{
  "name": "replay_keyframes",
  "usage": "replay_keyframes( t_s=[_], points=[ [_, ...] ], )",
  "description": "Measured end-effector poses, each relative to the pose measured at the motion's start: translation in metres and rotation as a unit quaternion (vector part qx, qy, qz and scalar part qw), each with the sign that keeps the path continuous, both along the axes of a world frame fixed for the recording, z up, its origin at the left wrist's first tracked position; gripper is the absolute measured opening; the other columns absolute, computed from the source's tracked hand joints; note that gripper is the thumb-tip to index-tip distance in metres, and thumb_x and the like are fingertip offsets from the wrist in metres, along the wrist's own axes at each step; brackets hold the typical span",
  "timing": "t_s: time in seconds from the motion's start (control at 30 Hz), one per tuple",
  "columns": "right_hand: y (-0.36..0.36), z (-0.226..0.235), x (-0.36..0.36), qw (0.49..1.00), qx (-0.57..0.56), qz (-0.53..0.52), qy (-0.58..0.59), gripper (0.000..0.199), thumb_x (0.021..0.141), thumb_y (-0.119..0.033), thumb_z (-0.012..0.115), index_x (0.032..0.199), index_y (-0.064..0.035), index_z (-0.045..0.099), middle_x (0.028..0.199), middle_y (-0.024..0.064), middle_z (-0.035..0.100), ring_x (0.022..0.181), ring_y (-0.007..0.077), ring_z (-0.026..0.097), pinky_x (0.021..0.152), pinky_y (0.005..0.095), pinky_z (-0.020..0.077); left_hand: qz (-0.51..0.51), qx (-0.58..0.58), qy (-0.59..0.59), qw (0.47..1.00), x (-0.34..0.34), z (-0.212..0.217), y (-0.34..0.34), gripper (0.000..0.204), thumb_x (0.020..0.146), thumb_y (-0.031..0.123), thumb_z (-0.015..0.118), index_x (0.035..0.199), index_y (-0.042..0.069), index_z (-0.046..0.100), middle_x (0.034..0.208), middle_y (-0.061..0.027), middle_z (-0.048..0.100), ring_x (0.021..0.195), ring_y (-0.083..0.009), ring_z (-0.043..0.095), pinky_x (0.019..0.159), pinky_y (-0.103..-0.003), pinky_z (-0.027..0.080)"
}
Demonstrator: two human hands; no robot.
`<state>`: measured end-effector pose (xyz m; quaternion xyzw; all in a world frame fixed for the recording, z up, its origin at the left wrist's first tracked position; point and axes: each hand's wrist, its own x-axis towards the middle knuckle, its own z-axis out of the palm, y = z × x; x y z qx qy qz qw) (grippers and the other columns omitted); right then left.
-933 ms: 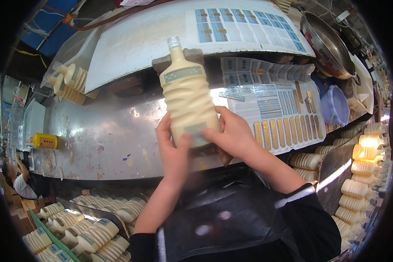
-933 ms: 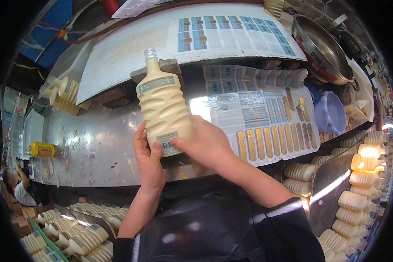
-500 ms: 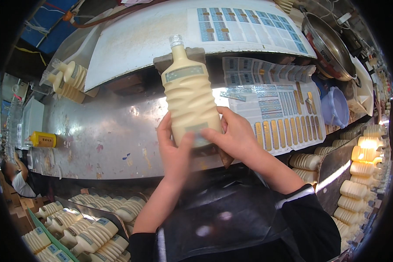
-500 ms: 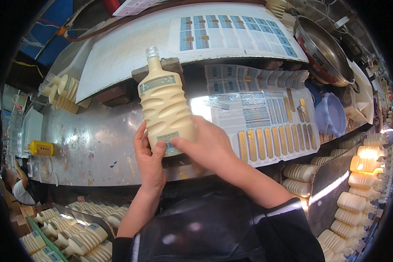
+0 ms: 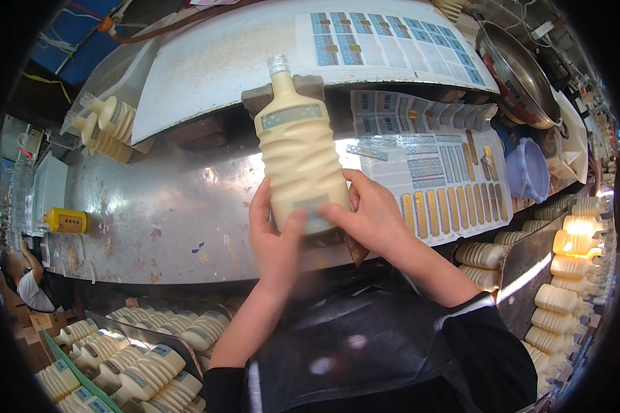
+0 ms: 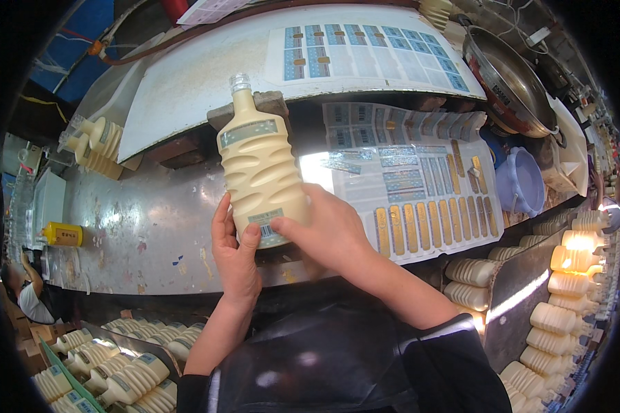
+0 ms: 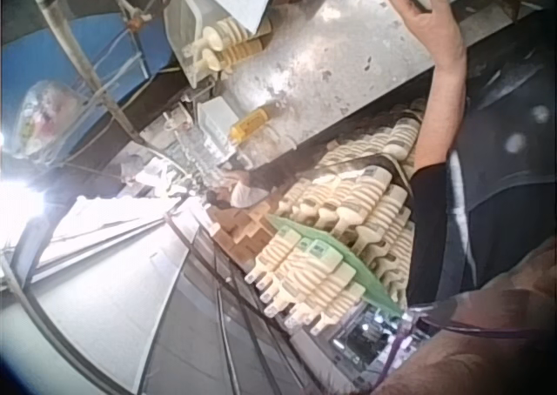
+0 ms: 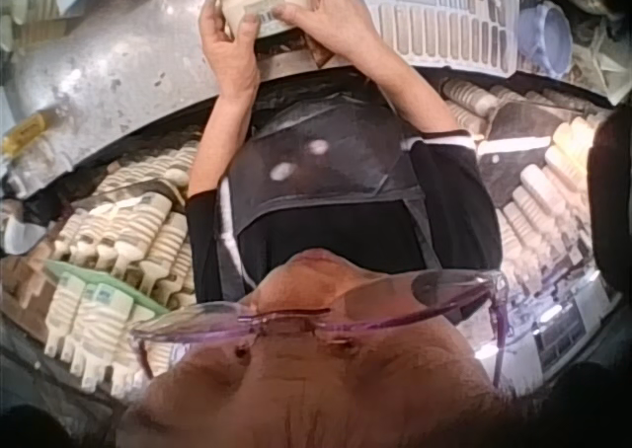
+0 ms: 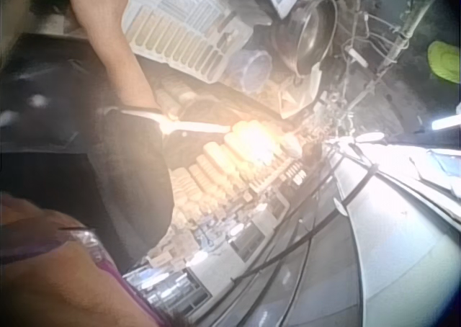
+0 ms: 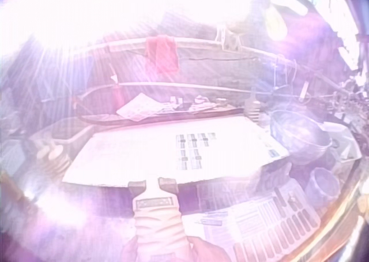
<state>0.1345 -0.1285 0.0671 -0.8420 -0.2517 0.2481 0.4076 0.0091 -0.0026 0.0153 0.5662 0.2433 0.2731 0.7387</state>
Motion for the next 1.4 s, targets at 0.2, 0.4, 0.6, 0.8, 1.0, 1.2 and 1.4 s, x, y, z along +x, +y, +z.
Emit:
replay_keyframes(
  t_s=[0.2, 0.4, 0.6, 0.8, 1.0, 1.2, 1.4],
  points=[
    [-0.014, -0.012, 0.011, 0.988, 0.093, 0.03, 0.117, 0.059, 0.091, -0.038, 0.068, 0.137, -0.0024, 0.058, 0.11, 0.0228, 0.071, 0.102, 0.0368, 0.07, 0.092, 0.0435, 0.0527, 0.0, -0.026, -0.045, 0.999, 0.0, -0.003, -0.001, 0.063, 0.102, 0.011, 0.058, 0.157, 0.0, 0.031, 0.154, -0.0171, 0.043, 0.139, -0.0255, 0.047, 0.117, -0.039, 0.036],
    [-0.011, 0.002, 0.002, 0.997, 0.023, 0.04, 0.06, 0.062, 0.09, -0.037, 0.069, 0.142, -0.0051, 0.055, 0.12, 0.0229, 0.069, 0.109, 0.0384, 0.067, 0.096, 0.044, 0.0514, -0.014, 0.06, -0.044, 0.997, 0.0, -0.016, -0.001, 0.07, 0.1, 0.014, 0.063, 0.158, 0.001, 0.026, 0.156, -0.0175, 0.038, 0.142, -0.027, 0.042, 0.117, -0.04, 0.035],
    [-0.009, 0.0, 0.001, 0.999, 0.025, 0.039, 0.017, 0.065, 0.087, -0.037, 0.073, 0.14, -0.0046, 0.056, 0.075, 0.0046, 0.057, 0.07, 0.0167, 0.057, 0.067, 0.0326, 0.0481, -0.001, 0.042, -0.015, 0.999, 0.003, -0.008, -0.004, 0.073, 0.096, 0.013, 0.068, 0.156, 0.002, 0.029, 0.151, -0.0176, 0.041, 0.138, -0.027, 0.045, 0.116, -0.04, 0.037],
    [-0.008, -0.004, 0.0, 0.998, 0.046, 0.031, 0.023, 0.065, 0.086, -0.038, 0.074, 0.139, -0.0043, 0.057, 0.075, 0.004, 0.056, 0.07, 0.0167, 0.056, 0.066, 0.0327, 0.0475, -0.002, 0.046, -0.02, 0.999, 0.002, -0.009, -0.003, 0.073, 0.096, 0.014, 0.069, 0.156, 0.002, 0.029, 0.151, -0.0174, 0.041, 0.138, -0.0266, 0.046, 0.116, -0.04, 0.038],
    [-0.009, -0.012, 0.006, 0.997, 0.055, 0.004, 0.062, 0.065, 0.086, -0.039, 0.075, 0.137, -0.0036, 0.058, 0.073, 0.0035, 0.056, 0.067, 0.0149, 0.055, 0.064, 0.0319, 0.0467, -0.006, 0.045, 0.002, 0.999, 0.002, -0.005, -0.003, 0.078, 0.091, 0.009, 0.068, 0.157, 0.002, 0.027, 0.151, -0.0175, 0.041, 0.137, -0.0268, 0.047, 0.114, -0.04, 0.04],
    [-0.003, 0.002, 0.003, 1.0, 0.026, 0.009, 0.01, 0.062, 0.083, -0.039, 0.077, 0.129, -0.0008, 0.063, 0.07, 0.0031, 0.053, 0.064, 0.0148, 0.052, 0.061, 0.0313, 0.0447, -0.019, 0.053, 0.015, 0.998, 0.003, 0.002, -0.006, 0.086, 0.085, 0.01, 0.072, 0.157, 0.003, 0.024, 0.149, -0.0178, 0.04, 0.136, -0.0278, 0.047, 0.113, -0.041, 0.042],
    [-0.003, 0.012, 0.004, 0.999, -0.02, 0.016, 0.033, 0.061, 0.084, -0.044, 0.073, 0.129, -0.0042, 0.064, 0.112, 0.0214, 0.072, 0.104, 0.0379, 0.069, 0.091, 0.0442, 0.0532, -0.009, 0.056, 0.01, 0.998, 0.005, 0.001, -0.008, 0.087, 0.085, 0.011, 0.075, 0.156, 0.003, 0.025, 0.148, -0.0179, 0.04, 0.135, -0.0277, 0.047, 0.112, -0.041, 0.043]
  ],
)
